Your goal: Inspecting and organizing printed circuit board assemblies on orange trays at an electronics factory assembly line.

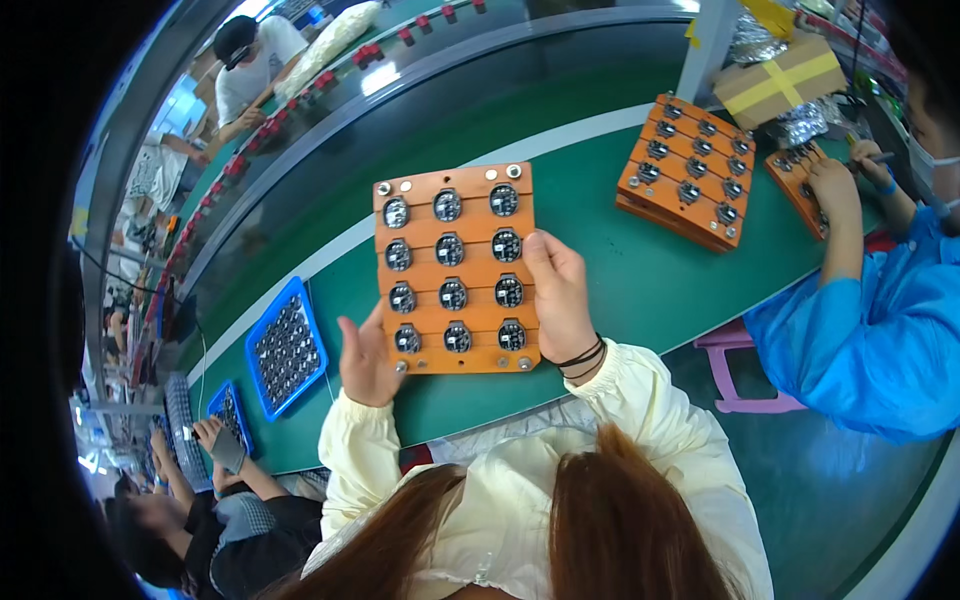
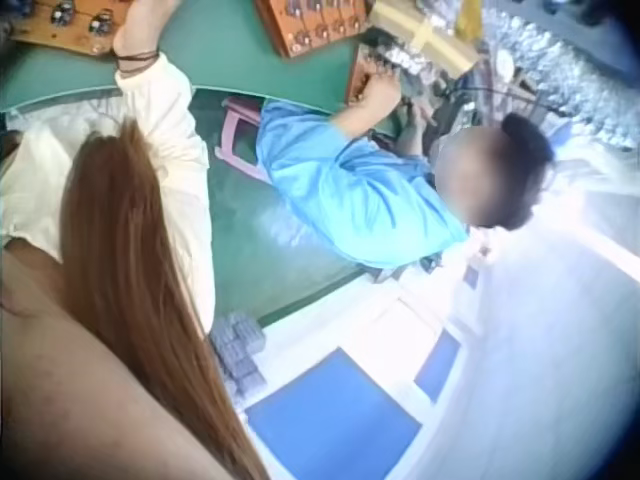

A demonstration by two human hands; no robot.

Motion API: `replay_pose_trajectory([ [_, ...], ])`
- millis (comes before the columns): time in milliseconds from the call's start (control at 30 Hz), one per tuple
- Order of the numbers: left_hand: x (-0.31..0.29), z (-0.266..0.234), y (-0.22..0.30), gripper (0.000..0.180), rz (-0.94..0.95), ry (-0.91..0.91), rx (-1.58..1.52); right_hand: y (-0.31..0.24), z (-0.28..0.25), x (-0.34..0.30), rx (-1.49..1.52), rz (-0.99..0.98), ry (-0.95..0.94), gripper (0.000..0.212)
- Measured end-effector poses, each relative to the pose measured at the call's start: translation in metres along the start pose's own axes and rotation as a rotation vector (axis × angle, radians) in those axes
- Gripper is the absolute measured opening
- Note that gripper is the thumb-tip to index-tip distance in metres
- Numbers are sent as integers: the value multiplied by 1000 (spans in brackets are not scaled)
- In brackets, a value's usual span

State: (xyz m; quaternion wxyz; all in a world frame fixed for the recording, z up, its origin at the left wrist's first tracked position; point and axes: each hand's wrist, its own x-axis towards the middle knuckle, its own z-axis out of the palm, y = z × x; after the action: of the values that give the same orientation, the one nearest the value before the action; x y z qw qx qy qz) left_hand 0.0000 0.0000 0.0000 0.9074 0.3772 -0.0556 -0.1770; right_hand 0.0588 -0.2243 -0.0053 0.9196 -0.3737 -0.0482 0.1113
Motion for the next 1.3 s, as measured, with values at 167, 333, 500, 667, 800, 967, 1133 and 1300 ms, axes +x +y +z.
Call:
replay_pose_trajectory([
  [167,-4,14,-29,66,127,362,158,7,-1,13,-23,74,16,29],
  [333,-15,26,-23,60,253,400,183,4,8,9,-84,146,-135,38],
  [500,-42,-10,-3,53,441,555,141,-7,-2,18,-140,249,-296,48],
  [667,-90,-28,31,46,635,736,151,-8,-21,8,-192,149,-251,47],
  [800,-110,-42,37,44,741,858,172,-7,-28,1,-212,183,-210,45],
  [967,-132,-60,47,44,767,883,187,-6,-37,-2,-206,203,-203,44],
  [1133,-133,-69,53,44,751,842,115,-7,-39,-5,-196,197,-167,43],
  [1300,-142,-80,65,42,634,674,172,-6,-27,-1,-288,169,-259,41],
])
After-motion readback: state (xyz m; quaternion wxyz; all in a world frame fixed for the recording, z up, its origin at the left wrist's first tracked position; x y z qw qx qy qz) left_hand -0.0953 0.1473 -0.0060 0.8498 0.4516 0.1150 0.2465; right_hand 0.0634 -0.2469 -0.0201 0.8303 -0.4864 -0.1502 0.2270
